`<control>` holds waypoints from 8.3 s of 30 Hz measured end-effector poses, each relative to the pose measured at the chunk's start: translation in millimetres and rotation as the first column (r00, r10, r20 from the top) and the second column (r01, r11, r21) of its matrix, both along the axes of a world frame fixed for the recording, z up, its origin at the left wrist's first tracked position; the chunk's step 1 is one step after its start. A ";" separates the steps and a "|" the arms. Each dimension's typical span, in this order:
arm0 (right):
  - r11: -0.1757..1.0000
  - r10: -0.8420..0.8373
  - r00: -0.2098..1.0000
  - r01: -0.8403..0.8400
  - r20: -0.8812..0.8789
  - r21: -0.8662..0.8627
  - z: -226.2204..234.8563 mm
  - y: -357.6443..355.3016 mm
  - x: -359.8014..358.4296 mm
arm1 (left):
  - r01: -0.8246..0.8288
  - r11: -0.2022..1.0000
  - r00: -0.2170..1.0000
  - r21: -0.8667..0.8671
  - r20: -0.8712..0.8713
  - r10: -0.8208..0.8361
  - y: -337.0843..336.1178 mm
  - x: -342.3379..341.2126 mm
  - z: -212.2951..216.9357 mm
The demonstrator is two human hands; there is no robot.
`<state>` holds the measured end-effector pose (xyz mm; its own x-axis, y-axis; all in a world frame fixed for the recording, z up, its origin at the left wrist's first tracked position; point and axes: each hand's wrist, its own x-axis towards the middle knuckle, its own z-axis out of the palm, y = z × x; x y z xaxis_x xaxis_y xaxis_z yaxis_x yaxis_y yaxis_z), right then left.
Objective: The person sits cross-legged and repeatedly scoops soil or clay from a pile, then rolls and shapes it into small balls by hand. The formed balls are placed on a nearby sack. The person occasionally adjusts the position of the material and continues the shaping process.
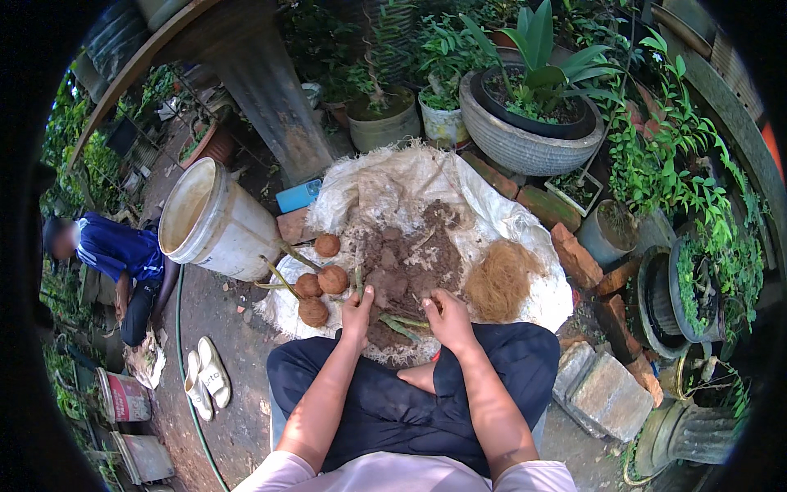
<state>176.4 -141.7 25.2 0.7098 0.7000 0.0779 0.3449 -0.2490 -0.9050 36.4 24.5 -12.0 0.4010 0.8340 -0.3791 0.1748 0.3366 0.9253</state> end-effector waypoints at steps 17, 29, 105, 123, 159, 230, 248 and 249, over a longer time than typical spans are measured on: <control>0.996 0.072 0.995 -0.075 0.063 0.043 -5.0 10.0 2.3 | 0.276 0.902 0.891 -0.332 0.441 -0.111 7.4 0.5 11.9; 0.984 0.079 0.920 -0.011 -0.384 0.175 -5.7 10.9 -19.4 | 0.199 0.911 0.883 -0.362 0.469 -0.007 -2.0 -12.2 42.7; 0.952 0.305 0.947 -0.302 -0.099 0.045 27.5 -2.5 -36.6 | 0.528 0.846 0.800 0.077 0.288 -0.526 -44.9 -23.6 39.2; 0.666 0.545 0.797 -0.223 0.260 -0.712 -22.0 61.4 67.9 | 0.297 0.906 0.914 0.300 0.186 -0.361 2.0 -63.7 59.4; 0.920 0.316 0.936 -0.342 -0.155 -0.189 -12.7 16.2 -32.3 | 0.576 0.614 0.812 0.540 -0.288 -0.508 -3.8 -36.5 44.5; 0.943 0.248 0.955 -0.200 0.162 -0.264 8.8 -7.8 -23.4 | 0.301 0.804 0.943 0.513 -0.035 -0.330 12.7 -28.8 6.7; 0.966 0.247 0.963 -0.254 -0.110 -0.049 -8.1 43.2 -40.4 | 0.526 0.642 0.848 0.558 -0.282 -0.449 -4.6 -27.8 35.4; 0.976 0.216 0.971 -0.217 -0.103 0.005 -11.7 42.3 -44.5 | 0.556 0.645 0.831 0.524 -0.355 -0.428 -4.6 -28.0 37.6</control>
